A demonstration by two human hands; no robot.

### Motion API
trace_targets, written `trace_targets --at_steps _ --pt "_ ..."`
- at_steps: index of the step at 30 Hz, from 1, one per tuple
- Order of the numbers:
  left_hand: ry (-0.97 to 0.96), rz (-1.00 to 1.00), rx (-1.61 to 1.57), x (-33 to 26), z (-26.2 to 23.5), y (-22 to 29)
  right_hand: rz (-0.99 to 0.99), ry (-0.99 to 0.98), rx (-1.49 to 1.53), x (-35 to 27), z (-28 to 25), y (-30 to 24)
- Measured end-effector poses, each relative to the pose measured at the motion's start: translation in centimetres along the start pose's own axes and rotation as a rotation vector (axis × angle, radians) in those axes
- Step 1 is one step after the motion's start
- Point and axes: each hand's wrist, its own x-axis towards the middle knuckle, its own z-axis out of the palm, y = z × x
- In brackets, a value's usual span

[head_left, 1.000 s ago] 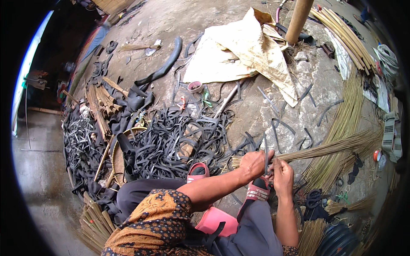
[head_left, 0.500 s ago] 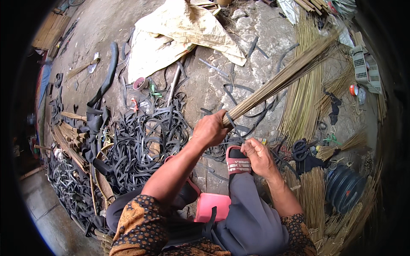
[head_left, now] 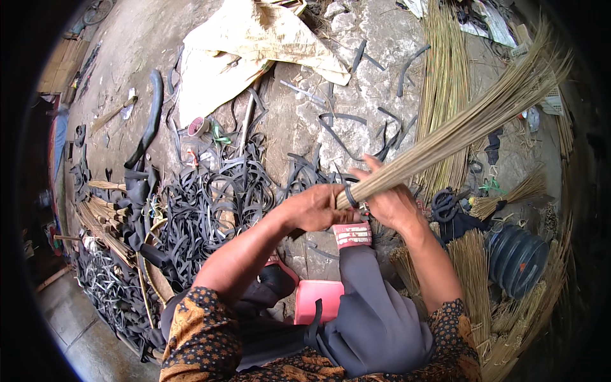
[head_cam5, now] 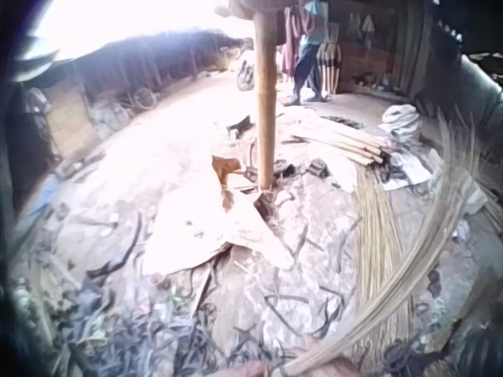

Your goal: The person gathers bundles of thin sticks and wraps them with black strips to secure them. They repeatedly pick up sticks, align them, and tie them with strips, then place the finished bundles aside.

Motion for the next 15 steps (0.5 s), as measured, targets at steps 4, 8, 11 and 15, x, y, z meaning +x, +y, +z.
trace_targets --at_steps 4,8,11,15 --pt "0.349 -0.223 0.556 2.0 1.3 -1.2 0.572 -0.250 0.124 0.5 -2.0 -2.6" --pt "0.510 -0.169 0.593 2.8 3.1 -2.4 0.565 -0.072 0.233 2.8 0.9 -3.0" --pt "0.588 -0.137 0.642 3.0 3.7 -3.7 0.569 -0.089 0.345 3.1 2.5 -2.2" --pt "0.583 -0.107 0.674 3.3 4.0 -4.7 0.650 -0.116 0.731 2.2 2.9 -1.7"
